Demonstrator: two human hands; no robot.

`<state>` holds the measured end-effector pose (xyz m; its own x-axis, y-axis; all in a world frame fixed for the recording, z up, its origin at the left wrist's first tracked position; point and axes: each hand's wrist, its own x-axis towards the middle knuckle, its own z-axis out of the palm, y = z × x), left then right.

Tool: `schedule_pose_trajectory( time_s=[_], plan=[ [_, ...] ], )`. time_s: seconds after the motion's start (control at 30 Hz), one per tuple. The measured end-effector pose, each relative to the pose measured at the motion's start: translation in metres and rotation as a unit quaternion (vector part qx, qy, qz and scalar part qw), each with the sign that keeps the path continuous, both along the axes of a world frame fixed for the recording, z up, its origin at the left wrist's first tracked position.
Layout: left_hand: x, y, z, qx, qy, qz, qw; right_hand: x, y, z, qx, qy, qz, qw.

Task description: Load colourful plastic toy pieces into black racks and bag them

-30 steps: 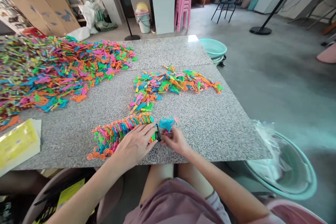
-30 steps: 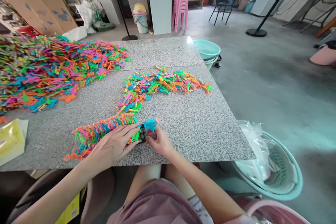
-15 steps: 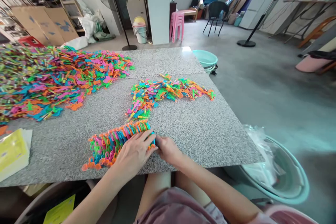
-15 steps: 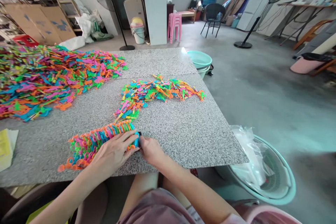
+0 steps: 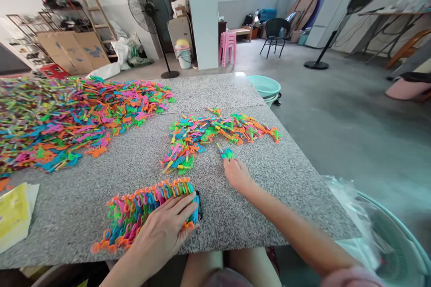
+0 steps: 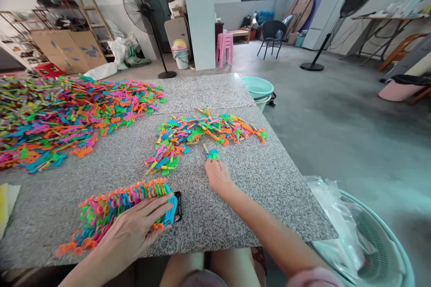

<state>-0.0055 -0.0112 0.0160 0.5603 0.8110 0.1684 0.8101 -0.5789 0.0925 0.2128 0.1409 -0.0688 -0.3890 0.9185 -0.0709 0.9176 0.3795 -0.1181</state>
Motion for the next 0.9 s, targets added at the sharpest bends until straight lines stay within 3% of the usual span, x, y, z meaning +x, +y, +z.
schedule_pose_trajectory(
  time_s=[0.1, 0.27, 0.4, 0.5, 0.6, 0.67, 0.77, 0.9],
  plan=[
    [-0.002, -0.004, 0.005, -0.010, 0.003, -0.018, 1.000, 0.011, -0.018, 0.008, -0.032, 0.001, 0.070, 0.997],
    [-0.003, -0.006, 0.006, -0.017, 0.017, -0.017, 1.000, 0.037, 0.023, 0.036, 0.002, -0.029, 0.155, 0.987],
    [-0.002, -0.008, 0.003, -0.005, 0.017, -0.005, 1.000, 0.053, 0.052, 0.039, -0.070, -0.016, 0.153, 0.986],
    [-0.002, -0.008, 0.003, -0.017, 0.010, -0.002, 1.000, 0.058, 0.057, 0.034, -0.175, 0.038, 0.123, 0.976],
    [-0.001, -0.008, 0.003, -0.035, 0.014, -0.001, 0.999, 0.049, 0.037, 0.023, -0.288, 0.153, 0.133, 0.936],
    [-0.001, -0.009, 0.004, -0.039, 0.013, 0.003, 0.999, 0.031, 0.011, 0.012, -0.311, 0.278, 0.136, 0.899],
    [0.000, -0.009, 0.004, -0.040, 0.008, 0.007, 0.999, -0.007, -0.029, -0.008, -0.257, 0.422, 0.101, 0.863],
    [0.001, -0.009, 0.006, -0.038, 0.011, 0.004, 0.999, -0.042, -0.048, -0.023, -0.191, 0.445, 0.084, 0.871]
  ],
)
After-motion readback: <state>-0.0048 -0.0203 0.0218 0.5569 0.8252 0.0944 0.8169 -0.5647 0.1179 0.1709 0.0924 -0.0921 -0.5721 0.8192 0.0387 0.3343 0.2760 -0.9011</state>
